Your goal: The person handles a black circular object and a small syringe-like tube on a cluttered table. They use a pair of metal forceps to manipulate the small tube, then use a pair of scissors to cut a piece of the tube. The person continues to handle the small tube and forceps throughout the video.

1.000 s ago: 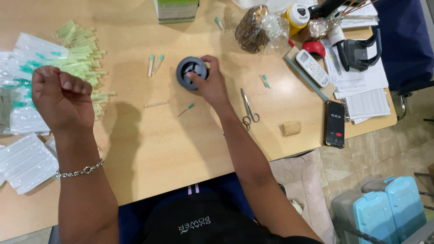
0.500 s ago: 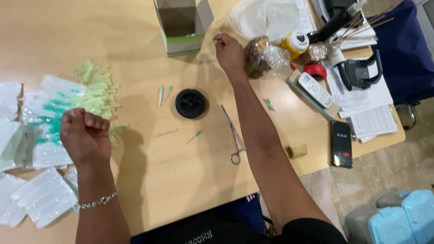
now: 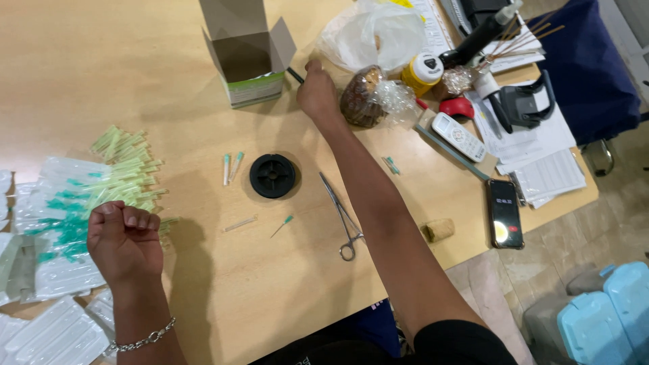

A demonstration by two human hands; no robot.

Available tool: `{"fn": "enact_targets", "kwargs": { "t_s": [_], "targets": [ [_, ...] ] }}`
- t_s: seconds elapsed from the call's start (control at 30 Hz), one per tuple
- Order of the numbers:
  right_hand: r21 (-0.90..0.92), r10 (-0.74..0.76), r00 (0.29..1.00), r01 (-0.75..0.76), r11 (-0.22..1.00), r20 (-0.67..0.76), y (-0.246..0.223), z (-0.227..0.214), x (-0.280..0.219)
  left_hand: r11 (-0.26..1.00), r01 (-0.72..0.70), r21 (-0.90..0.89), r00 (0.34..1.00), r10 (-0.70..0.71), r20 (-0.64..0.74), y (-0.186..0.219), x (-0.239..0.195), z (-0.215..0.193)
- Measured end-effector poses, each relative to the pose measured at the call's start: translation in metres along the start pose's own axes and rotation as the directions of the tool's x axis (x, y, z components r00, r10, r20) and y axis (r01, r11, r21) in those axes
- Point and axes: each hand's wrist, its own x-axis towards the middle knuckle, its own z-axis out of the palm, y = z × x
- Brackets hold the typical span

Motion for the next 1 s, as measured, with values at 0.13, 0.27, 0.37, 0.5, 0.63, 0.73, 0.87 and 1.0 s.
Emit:
{"fn": "enact_targets", "kwargs": {
  "t_s": [0.13,0.27,0.37,0.5,0.63,0.73,0.87,1.0],
  "targets": [
    [0.042,-0.136,0.991,0.136,0.99,-0.02,0.033,-0.028,-0.083,0.999,0.021,0.043,1.0,-0.021,-0.008,0.002,-0.006,0.003],
    [0.136,-0.283,0.958,0.276,0.952,0.037,0.051,-0.085,-0.185,0.999,0.008,0.041,1.0,-0.008,0.006,0.0,-0.006,0.003],
    [0.09,-0.152,0.985,0.145,0.985,0.081,0.087,-0.129,-0.233,0.997,0.015,0.072,1.0,-0.015,0.0,0.001,-0.007,0.006],
    [-0.304,-0.114,0.988,0.078,0.95,-0.103,0.186,-0.17,-0.246,0.996,0.029,0.09,0.999,-0.027,-0.024,0.001,-0.011,0.009],
    [-0.449,-0.045,0.947,-0.109,0.887,-0.319,0.265,-0.169,-0.228,0.991,0.054,0.122,0.997,-0.047,-0.056,0.0,-0.013,0.014],
    [-0.487,0.066,0.951,-0.213,0.847,-0.302,0.268,-0.168,-0.21,0.99,0.056,0.127,0.995,-0.045,-0.091,0.0,-0.013,0.013],
    [-0.344,-0.116,0.923,-0.019,0.939,-0.368,0.213,-0.184,-0.178,0.978,0.0,0.211,0.999,0.009,-0.043,-0.003,-0.011,0.007],
    [-0.264,-0.226,0.901,0.132,0.955,-0.369,0.132,-0.208,-0.116,0.913,-0.138,0.385,0.99,0.118,0.076,-0.015,-0.003,-0.008]
  ]
}}
